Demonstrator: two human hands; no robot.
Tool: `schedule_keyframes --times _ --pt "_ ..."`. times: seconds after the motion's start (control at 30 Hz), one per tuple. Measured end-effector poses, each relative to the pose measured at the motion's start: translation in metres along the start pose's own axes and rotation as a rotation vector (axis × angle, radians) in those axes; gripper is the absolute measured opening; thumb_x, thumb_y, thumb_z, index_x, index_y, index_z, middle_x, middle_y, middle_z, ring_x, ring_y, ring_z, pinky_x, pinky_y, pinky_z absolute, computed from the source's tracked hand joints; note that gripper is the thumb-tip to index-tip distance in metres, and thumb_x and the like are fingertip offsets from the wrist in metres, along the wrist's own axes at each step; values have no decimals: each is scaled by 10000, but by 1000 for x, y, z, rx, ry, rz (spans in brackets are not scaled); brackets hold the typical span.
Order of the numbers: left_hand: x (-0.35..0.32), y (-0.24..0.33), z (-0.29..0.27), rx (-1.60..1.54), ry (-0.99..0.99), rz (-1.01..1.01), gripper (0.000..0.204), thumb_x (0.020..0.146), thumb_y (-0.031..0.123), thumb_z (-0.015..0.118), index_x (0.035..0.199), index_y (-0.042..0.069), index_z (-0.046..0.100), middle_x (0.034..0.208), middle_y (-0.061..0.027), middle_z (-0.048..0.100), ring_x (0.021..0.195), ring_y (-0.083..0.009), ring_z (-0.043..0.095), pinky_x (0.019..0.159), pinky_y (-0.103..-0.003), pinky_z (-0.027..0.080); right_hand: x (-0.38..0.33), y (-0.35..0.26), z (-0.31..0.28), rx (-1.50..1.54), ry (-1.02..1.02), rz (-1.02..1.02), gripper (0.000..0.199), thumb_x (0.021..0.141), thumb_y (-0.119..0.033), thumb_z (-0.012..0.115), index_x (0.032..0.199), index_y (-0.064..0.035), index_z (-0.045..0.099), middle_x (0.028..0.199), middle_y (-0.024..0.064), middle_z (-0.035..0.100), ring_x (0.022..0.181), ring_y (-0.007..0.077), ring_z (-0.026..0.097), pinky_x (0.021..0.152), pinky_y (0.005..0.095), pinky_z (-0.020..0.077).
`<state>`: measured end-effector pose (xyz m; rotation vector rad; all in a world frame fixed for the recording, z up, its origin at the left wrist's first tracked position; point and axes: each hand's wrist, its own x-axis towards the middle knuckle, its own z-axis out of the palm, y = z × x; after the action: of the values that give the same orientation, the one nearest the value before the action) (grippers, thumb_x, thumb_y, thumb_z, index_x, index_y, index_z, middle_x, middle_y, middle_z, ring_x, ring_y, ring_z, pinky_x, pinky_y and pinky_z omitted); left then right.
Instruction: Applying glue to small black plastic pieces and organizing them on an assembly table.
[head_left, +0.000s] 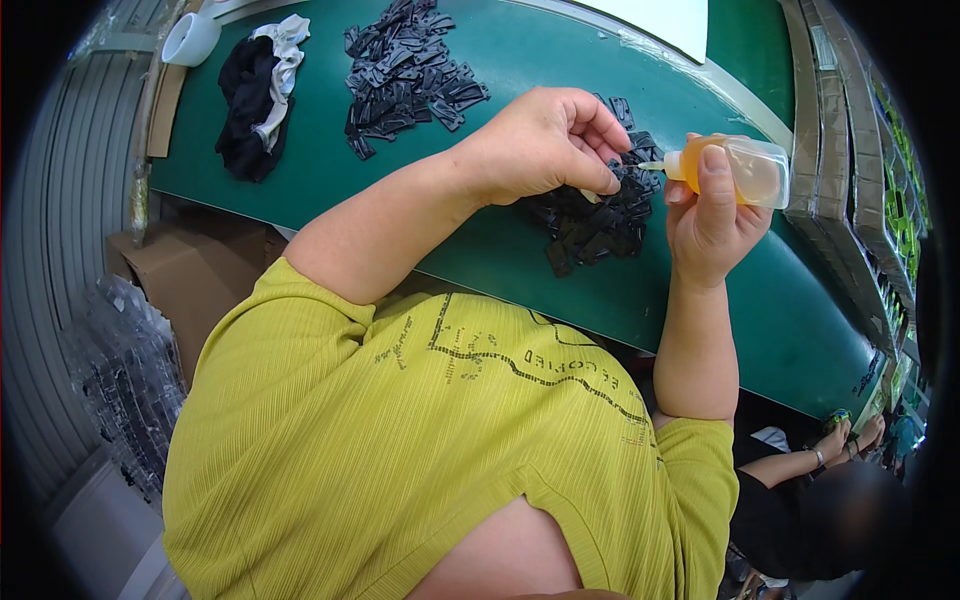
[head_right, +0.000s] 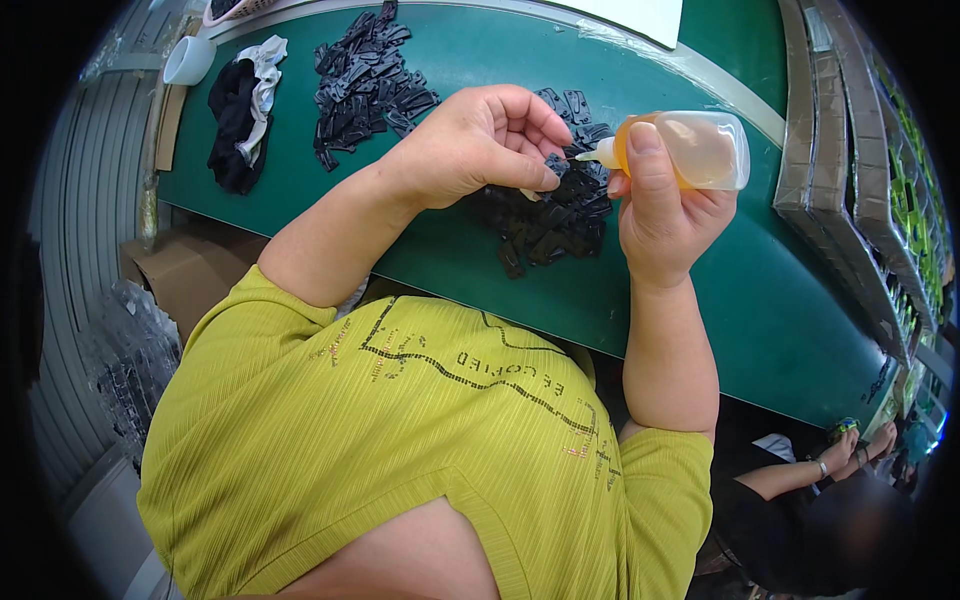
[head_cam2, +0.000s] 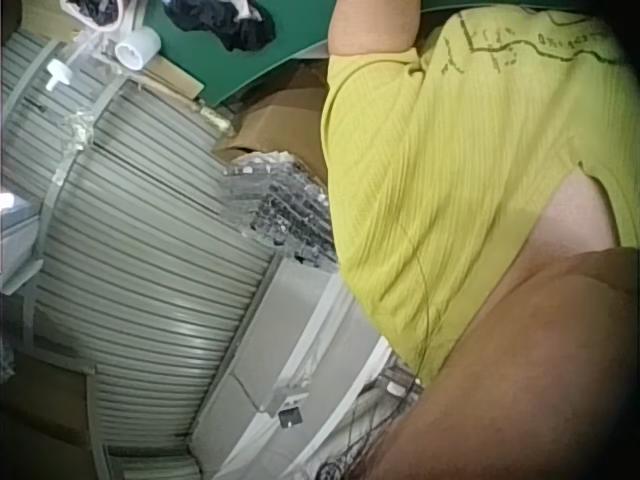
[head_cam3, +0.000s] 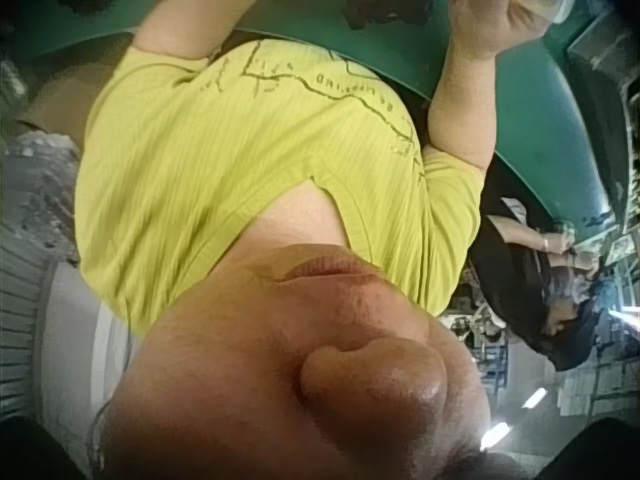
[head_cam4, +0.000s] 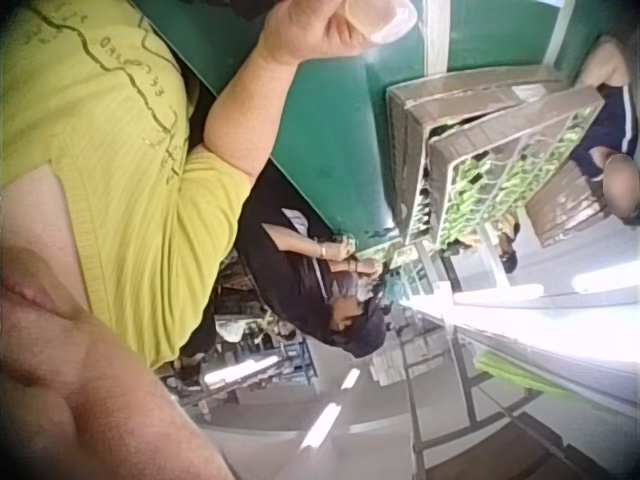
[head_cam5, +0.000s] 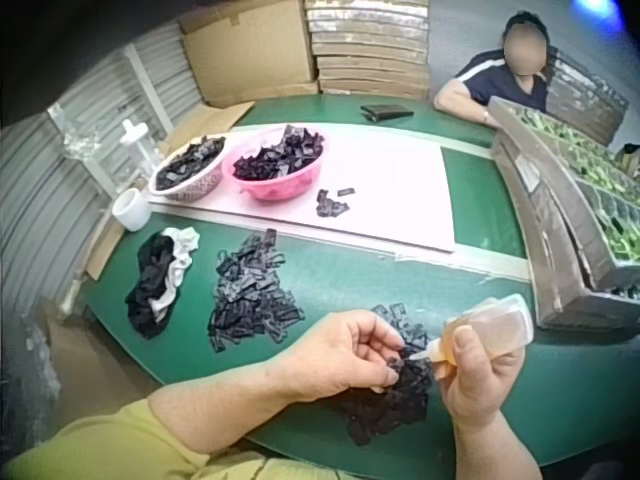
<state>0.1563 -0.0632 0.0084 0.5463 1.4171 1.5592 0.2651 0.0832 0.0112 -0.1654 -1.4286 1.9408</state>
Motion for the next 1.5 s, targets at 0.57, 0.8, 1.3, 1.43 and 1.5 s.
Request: schedule_keyframes --times 0.57,0.8,1.3,1.43,1.5 --pt "1 -1 0 37 -7 27 326 692 -46 726 989 -37 592 900 -63 602 779 -103 600 734 -234 529 3 3 -3 -79 -21 -12 83 849 -40 640 904 4 596 767 85 621 521 94 537 443 200 434" --pt "4 -6 -7 -87 -1 39 304 717 -64 719 980 -52 568 862 -84 596 723 -135 618 669 -259 546 15 0 -14 86 231 167 130 873 -148 607 925 -47 543 766 90 608 461 83 488 373 198 391" --pt "6 -8 -31 -101 123 98 269 746 -40 704 969 -48 554 837 -73 579 675 -126 616 603 -246 553 31 15 -23 238 302 351 126 887 -191 590 885 -105 496 739 43 550 479 75 449 407 203 353" --pt "5 -6 -29 -108 131 99 260 750 -39 700 966 -44 555 813 -72 579 663 -123 614 592 -246 551 31 14 -23 227 291 342 129 886 -191 592 900 -107 495 742 43 551 477 77 447 408 207 353" --pt "5 -6 -28 -104 161 78 257 756 -35 697 967 -45 550 796 -74 583 646 -129 612 583 -252 548 32 16 -24 218 294 336 129 887 -194 591 896 -105 499 744 44 552 477 73 446 409 203 352"
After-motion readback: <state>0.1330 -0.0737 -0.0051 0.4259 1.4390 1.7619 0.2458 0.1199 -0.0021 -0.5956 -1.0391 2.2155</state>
